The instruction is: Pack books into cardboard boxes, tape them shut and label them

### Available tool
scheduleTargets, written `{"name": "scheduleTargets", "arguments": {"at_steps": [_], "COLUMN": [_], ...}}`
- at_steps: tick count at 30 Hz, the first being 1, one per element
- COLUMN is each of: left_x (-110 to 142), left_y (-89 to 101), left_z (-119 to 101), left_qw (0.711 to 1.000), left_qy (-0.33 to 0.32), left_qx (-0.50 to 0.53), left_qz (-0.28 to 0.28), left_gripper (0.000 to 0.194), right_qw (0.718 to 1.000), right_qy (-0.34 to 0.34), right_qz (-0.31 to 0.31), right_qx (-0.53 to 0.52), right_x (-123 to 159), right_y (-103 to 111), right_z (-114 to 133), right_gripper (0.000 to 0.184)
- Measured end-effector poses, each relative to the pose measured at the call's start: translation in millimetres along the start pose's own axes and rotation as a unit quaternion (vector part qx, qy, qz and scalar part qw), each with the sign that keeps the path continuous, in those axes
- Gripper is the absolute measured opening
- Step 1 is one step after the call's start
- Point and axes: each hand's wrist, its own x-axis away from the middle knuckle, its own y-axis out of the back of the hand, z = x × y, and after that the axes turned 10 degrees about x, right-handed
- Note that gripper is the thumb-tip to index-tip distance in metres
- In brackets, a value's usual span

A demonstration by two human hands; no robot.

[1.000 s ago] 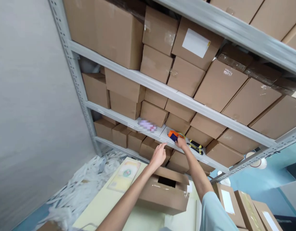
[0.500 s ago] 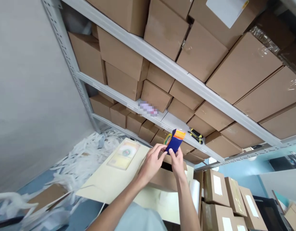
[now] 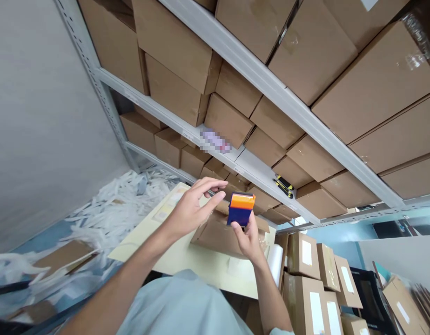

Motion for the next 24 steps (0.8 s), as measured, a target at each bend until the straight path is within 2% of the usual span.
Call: {"name": "scheduleTargets", "arguments": {"at_steps": [4, 8, 11, 16, 20, 24], "left_x": [-10.7, -11.6, -13.8, -15.5, -7.4, 12.5], "left_y": [17.9, 18.6, 15.5, 4.8, -8.8, -21.8], "left_z": [-28.0, -45.1, -46.6, -32.6, -11.6, 16.0], "left_qw": [0.997, 0.991, 0.984, 0.975, 0.972, 0.958], "left_qy": [0.0, 0.039, 0.075, 0.116, 0.167, 0.232], "left_qx": [-0.014, -0.042, -0.031, 0.018, 0.062, 0.127], "left_qz": [0.076, 0.118, 0.156, 0.188, 0.155, 0.112], "left_gripper": [0.043, 0.045, 0.039, 0.033, 0.034, 0.038], "right_qw": [0.996, 0.986, 0.977, 0.964, 0.962, 0.96], "right_qy": [0.029, 0.067, 0.084, 0.062, -0.004, -0.08], "right_qz": [0.041, 0.08, 0.098, 0.114, 0.138, 0.174], "right_qx": [0.074, 0.129, 0.169, 0.232, 0.237, 0.204], "right_x": [13.1, 19.5, 22.4, 26.1, 23.6, 18.7], "right_y": [12.8, 24.5, 31.8, 42.8, 49.5, 51.0], "right_z": [5.1, 6.4, 5.1, -1.3, -6.6, -8.6], "right_gripper": [0.037, 0.035, 0.034, 0.03, 0.033, 0.044]}}
